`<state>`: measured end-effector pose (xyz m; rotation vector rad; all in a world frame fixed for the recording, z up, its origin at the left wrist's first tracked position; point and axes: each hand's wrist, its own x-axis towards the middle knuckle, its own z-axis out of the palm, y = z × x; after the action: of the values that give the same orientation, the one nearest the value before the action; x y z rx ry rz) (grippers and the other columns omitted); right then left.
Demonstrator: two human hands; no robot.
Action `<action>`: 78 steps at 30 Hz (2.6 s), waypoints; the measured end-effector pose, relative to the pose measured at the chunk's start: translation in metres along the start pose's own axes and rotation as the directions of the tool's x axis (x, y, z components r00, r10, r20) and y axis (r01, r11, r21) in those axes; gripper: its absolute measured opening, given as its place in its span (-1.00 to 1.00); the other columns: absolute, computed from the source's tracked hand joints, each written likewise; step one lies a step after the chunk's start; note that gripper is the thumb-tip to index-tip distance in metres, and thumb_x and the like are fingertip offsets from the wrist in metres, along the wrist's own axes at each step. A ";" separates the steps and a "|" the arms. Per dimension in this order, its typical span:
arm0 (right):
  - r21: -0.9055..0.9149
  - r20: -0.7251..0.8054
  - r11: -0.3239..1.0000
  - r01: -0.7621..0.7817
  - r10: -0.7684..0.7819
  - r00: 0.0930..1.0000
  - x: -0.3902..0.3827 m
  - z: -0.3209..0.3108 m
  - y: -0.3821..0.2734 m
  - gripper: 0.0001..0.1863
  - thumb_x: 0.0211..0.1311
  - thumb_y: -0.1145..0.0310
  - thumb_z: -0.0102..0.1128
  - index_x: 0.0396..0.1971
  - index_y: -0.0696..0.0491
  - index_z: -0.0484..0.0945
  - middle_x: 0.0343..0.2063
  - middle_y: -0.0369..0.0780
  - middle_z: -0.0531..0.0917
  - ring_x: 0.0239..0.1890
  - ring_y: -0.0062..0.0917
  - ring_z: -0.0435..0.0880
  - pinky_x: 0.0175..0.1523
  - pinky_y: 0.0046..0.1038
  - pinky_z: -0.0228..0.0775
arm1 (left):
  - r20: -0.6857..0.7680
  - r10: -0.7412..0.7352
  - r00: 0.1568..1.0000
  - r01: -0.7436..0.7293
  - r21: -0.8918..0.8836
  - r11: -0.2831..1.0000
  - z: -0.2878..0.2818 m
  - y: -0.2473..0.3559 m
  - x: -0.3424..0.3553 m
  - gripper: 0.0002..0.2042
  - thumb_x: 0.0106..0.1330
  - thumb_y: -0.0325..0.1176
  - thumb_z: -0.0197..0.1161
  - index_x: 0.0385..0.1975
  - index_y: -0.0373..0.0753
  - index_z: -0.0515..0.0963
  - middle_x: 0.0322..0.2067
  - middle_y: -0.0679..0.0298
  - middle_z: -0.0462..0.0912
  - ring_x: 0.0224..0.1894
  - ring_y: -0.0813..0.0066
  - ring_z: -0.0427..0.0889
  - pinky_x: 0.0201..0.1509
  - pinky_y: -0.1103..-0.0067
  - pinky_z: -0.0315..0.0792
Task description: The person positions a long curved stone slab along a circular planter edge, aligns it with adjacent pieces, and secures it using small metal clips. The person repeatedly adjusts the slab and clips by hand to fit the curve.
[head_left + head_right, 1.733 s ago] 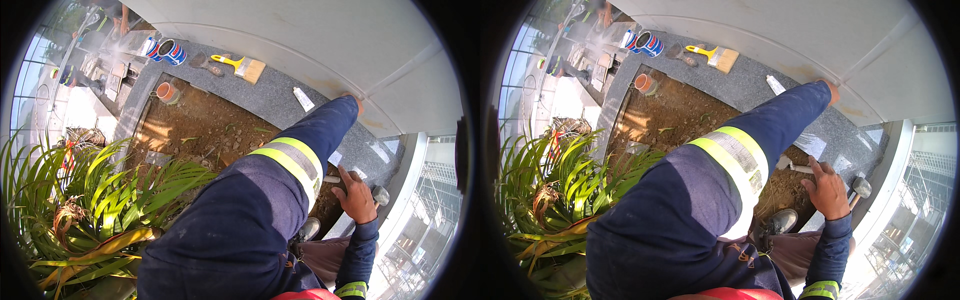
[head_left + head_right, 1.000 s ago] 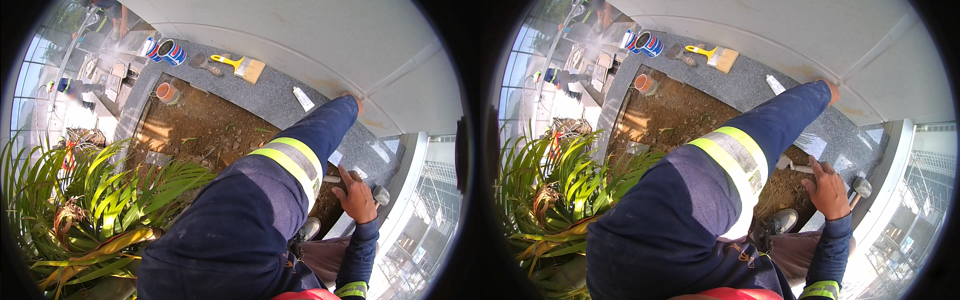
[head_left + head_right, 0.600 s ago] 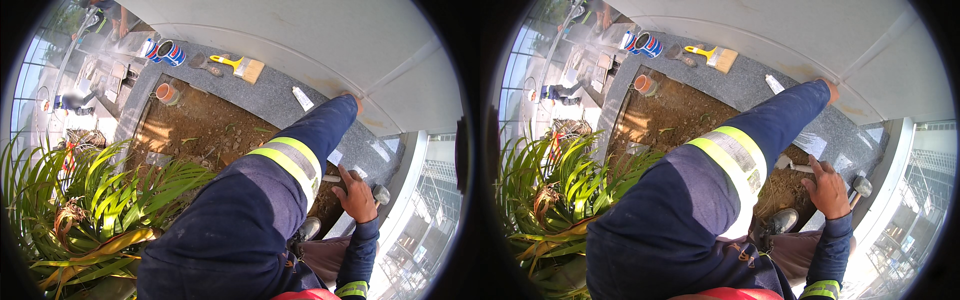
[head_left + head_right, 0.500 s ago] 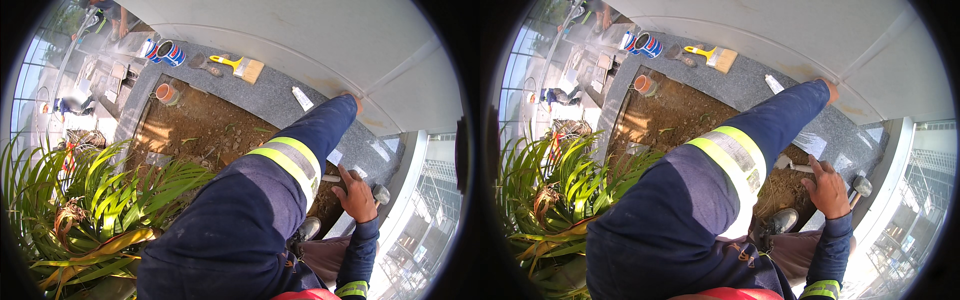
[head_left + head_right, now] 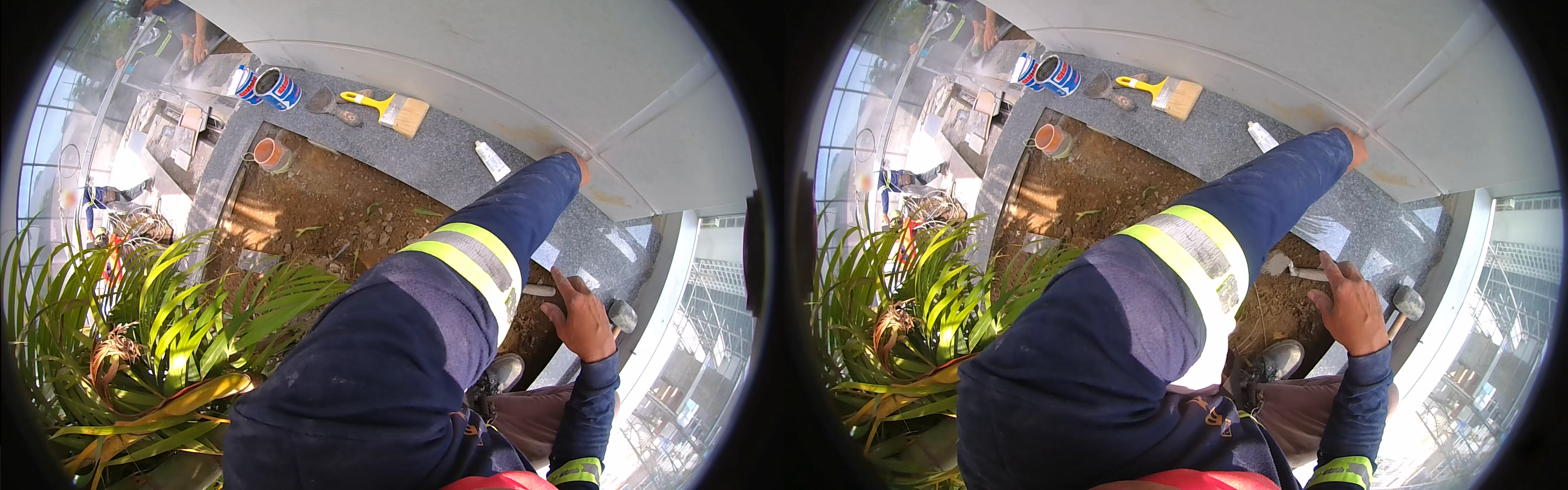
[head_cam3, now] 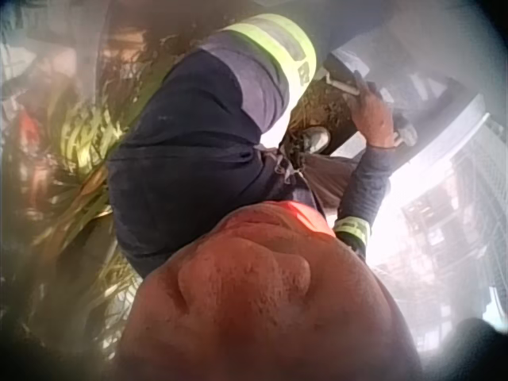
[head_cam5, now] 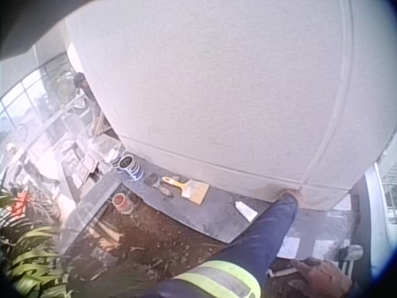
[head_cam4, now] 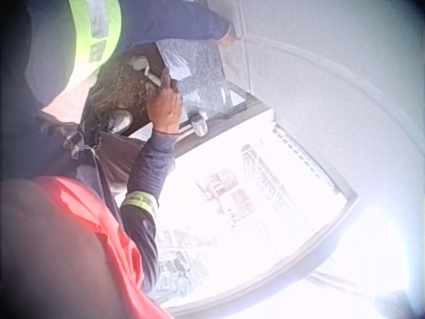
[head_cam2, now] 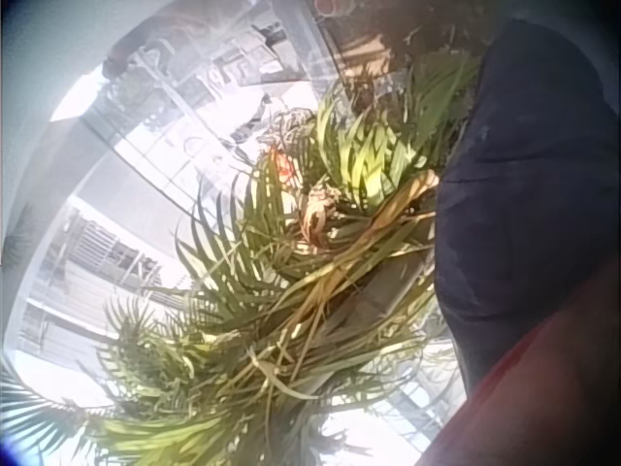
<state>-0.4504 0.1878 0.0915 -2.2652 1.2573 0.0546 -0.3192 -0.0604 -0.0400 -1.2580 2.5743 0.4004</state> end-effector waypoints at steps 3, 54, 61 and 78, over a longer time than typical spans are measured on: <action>0.000 -0.001 1.000 -0.005 0.005 1.000 0.000 -0.002 0.000 -0.31 0.18 0.33 0.45 0.31 0.15 0.45 -0.14 0.02 0.64 -0.22 -0.01 0.68 -0.08 -0.12 0.52 | -0.003 0.000 1.000 0.000 -0.003 1.000 -0.001 0.001 0.001 -0.63 0.23 -0.50 0.34 0.07 -0.35 0.67 0.11 -0.03 0.68 0.17 0.08 0.68 0.15 0.25 0.59; -0.001 0.009 1.000 -0.014 0.014 1.000 0.004 0.002 0.005 -0.32 0.17 0.34 0.44 0.31 0.16 0.45 -0.23 0.01 0.62 -0.24 -0.02 0.67 -0.13 -0.11 0.50 | -0.005 -0.012 1.000 0.012 -0.039 0.999 0.011 -0.005 0.013 -0.61 0.25 -0.46 0.35 0.10 -0.36 0.65 0.15 -0.04 0.66 0.18 0.07 0.68 0.15 0.24 0.59; -0.005 0.005 1.000 -0.015 0.015 1.000 0.002 0.001 0.008 -0.31 0.17 0.35 0.44 0.32 0.15 0.45 -0.22 0.01 0.62 -0.23 -0.02 0.67 -0.12 -0.12 0.49 | -0.005 -0.010 1.000 0.010 -0.050 0.999 0.006 -0.002 0.011 -0.63 0.24 -0.48 0.34 0.08 -0.36 0.66 0.13 -0.04 0.67 0.17 0.07 0.68 0.14 0.24 0.60; 0.010 -0.040 0.999 -0.039 0.039 0.998 -0.002 0.002 0.010 -0.32 0.19 0.31 0.43 0.32 0.11 0.46 -0.18 -0.02 0.64 -0.19 -0.05 0.70 -0.04 -0.14 0.54 | 0.027 0.031 0.999 -0.031 -0.025 0.999 -0.001 -0.004 0.016 -0.71 0.25 -0.44 0.25 -0.05 -0.34 0.71 0.02 -0.07 0.72 0.07 0.00 0.71 0.11 0.22 0.61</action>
<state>-0.4593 0.1860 0.0862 -2.2448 1.3201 0.0180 -0.3261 -0.0748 -0.0452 -1.2135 2.5766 0.4541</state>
